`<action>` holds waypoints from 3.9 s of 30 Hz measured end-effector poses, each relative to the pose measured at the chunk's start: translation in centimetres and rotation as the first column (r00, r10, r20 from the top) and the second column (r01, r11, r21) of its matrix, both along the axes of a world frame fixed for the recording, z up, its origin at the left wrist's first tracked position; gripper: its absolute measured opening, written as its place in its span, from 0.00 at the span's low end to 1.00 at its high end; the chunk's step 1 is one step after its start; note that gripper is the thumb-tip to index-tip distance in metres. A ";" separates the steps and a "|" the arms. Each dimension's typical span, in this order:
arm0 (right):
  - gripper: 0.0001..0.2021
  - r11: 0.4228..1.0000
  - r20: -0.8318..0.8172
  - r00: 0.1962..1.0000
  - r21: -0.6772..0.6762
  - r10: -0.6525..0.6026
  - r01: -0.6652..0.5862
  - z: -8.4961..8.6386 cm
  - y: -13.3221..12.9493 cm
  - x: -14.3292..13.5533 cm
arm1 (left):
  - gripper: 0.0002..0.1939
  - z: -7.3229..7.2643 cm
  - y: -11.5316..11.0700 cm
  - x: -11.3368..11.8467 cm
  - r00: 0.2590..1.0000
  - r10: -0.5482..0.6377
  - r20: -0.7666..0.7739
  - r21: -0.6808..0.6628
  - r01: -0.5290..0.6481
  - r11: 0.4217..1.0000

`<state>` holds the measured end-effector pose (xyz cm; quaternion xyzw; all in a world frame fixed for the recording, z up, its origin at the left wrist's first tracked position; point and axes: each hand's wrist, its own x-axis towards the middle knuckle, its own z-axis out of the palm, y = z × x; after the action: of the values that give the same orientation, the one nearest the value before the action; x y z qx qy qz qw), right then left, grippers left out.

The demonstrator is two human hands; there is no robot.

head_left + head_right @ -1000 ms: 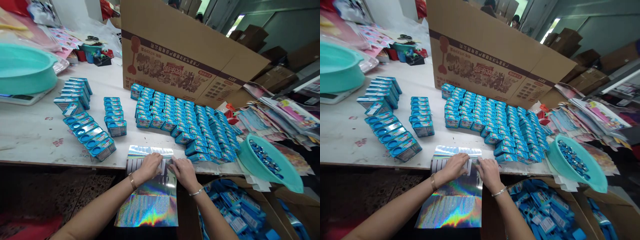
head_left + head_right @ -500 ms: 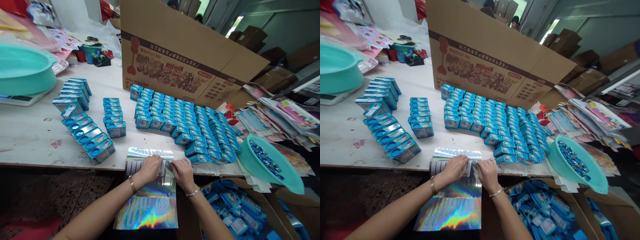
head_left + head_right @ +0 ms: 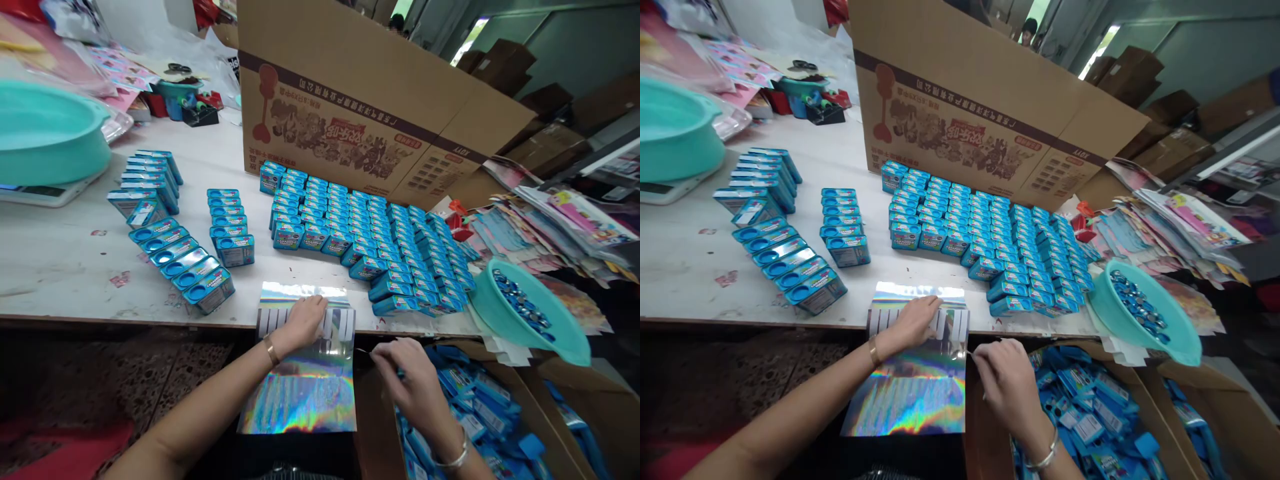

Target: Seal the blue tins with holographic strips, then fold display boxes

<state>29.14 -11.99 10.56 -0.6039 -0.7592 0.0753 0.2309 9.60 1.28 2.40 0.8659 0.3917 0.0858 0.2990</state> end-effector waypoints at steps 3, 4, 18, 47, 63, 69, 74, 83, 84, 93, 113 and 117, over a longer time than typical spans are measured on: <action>0.12 0.961 -0.277 0.952 -0.271 -0.127 0.049 2.5 1.2 -0.6 | 0.32 1.0 0.0 -1.3 0.918 0.080 0.390 -0.207 0.003 0.978; 0.13 0.938 -0.345 0.925 -0.346 -0.158 0.031 3.1 2.0 -1.0 | 0.29 1.5 -0.3 -1.9 0.841 0.141 0.522 -0.300 0.027 0.954; 0.23 0.649 -0.650 0.760 -0.573 0.012 -0.501 5.2 13.2 -12.9 | 0.22 3.8 -6.3 -12.0 0.265 0.723 0.638 -0.708 -0.168 0.686; 0.08 0.924 -0.039 0.960 -0.264 0.278 -0.278 -2.8 19.3 -24.3 | 0.17 -1.2 -2.7 -18.7 -0.007 0.837 0.547 -0.705 -0.542 0.457; 0.24 0.714 -0.700 0.708 -0.451 0.090 -0.536 0.7 18.5 -22.8 | 0.39 1.5 -7.4 -15.7 0.085 0.730 0.678 -0.553 -0.594 0.584; 0.24 0.727 -0.746 0.666 -0.456 0.004 -0.514 1.7 17.4 -23.2 | 0.29 2.6 -6.9 -15.3 0.267 0.709 0.653 -0.500 -0.551 0.668; 0.22 0.706 -0.771 0.637 -0.449 0.003 -0.547 1.0 17.8 -23.5 | 0.18 2.7 -6.6 -16.1 0.127 0.748 0.651 -0.553 -0.596 0.582; 0.08 0.943 -0.486 0.833 -0.054 0.264 -0.330 -2.3 18.5 -26.7 | 0.17 2.3 -2.6 -20.5 0.159 0.803 0.574 -0.538 -0.666 0.516; 0.08 0.953 -0.430 0.862 -0.010 0.270 -0.303 -2.3 18.6 -27.0 | 0.18 2.3 -2.2 -20.8 0.172 0.808 0.564 -0.536 -0.667 0.517; 0.07 0.970 -0.325 0.914 0.082 0.243 -0.228 -4.4 18.9 -27.8 | 0.18 1.1 -0.7 -21.5 0.219 0.839 0.499 -0.521 -0.697 0.492; 0.14 0.960 -0.312 0.926 0.240 0.215 -0.142 -4.6 17.5 -21.3 | 0.11 -1.8 -4.8 -18.9 0.107 0.784 0.612 -0.220 -0.929 0.298; 0.13 0.989 -0.071 0.994 0.128 0.082 -0.073 -5.3 14.2 -11.0 | 0.10 -0.3 -6.7 -14.8 0.589 0.515 0.623 0.108 -0.717 0.689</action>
<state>18.14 2.24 5.23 -0.5549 -0.7760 0.0594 0.2939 -5.20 -5.41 2.06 0.6468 0.5470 0.4965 0.1895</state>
